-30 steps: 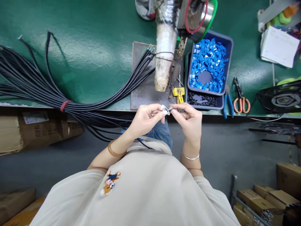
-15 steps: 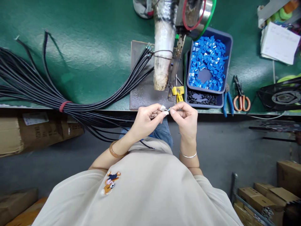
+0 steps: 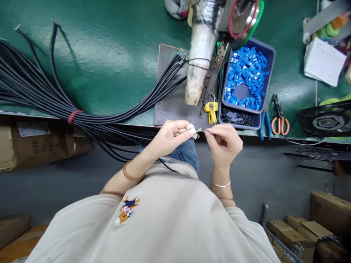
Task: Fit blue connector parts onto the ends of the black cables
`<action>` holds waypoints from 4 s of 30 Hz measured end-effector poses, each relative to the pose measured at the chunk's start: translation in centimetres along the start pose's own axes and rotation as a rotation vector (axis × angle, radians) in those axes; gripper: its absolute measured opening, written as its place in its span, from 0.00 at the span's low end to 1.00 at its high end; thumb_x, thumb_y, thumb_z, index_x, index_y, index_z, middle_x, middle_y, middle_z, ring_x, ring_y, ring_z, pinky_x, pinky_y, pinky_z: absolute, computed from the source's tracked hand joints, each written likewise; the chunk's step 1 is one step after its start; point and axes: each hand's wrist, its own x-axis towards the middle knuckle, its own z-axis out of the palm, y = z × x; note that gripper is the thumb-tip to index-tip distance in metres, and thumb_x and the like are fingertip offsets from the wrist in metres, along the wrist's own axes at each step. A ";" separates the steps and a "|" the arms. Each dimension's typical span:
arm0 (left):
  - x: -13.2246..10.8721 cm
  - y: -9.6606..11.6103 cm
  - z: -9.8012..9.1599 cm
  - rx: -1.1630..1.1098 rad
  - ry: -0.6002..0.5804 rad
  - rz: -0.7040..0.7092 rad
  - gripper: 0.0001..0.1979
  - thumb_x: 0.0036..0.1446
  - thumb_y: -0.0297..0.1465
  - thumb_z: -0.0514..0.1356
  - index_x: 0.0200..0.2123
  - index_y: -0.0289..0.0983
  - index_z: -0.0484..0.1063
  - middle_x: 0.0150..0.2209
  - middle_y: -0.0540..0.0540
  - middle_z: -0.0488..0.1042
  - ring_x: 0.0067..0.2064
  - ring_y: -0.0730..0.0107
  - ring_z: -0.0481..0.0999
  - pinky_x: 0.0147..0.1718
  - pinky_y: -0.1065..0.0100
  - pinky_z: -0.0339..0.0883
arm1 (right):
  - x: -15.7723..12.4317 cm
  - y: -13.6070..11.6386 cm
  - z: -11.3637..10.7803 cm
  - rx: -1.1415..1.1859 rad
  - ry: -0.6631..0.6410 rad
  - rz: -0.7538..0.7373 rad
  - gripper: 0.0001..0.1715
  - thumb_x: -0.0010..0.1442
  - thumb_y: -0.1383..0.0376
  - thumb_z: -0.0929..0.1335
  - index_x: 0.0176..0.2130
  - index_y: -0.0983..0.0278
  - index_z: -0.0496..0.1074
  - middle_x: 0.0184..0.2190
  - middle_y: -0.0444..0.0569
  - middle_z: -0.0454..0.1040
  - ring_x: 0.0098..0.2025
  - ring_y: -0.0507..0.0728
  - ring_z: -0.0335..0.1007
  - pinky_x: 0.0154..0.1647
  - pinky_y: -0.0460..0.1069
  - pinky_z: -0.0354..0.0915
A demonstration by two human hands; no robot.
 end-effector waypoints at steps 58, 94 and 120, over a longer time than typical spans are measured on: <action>-0.9 -1.8 -3.7 -0.326 -0.171 -0.087 0.11 0.55 0.36 0.67 0.29 0.34 0.75 0.16 0.52 0.69 0.13 0.82 0.58 0.11 0.78 0.44 | 6.3 8.7 -8.1 -0.759 -0.284 0.338 0.04 0.57 0.67 0.69 0.31 0.63 0.76 0.33 0.50 0.79 0.35 0.58 0.72 0.38 0.51 0.59; 1.1 -1.6 1.1 0.030 0.126 0.162 0.07 0.56 0.32 0.64 0.30 0.33 0.72 0.24 0.51 0.69 0.25 0.80 0.68 0.25 0.77 0.64 | 0.4 -1.0 2.2 0.396 -0.012 0.470 0.05 0.60 0.62 0.70 0.33 0.61 0.75 0.35 0.46 0.81 0.37 0.52 0.77 0.40 0.48 0.74; 0.3 -2.7 0.6 0.256 0.175 0.186 0.08 0.55 0.31 0.66 0.30 0.34 0.71 0.26 0.50 0.71 0.29 0.78 0.70 0.31 0.76 0.67 | 0.5 -0.3 -0.2 0.216 -0.151 0.397 0.12 0.59 0.58 0.73 0.44 0.56 0.77 0.38 0.44 0.80 0.22 0.47 0.63 0.20 0.46 0.55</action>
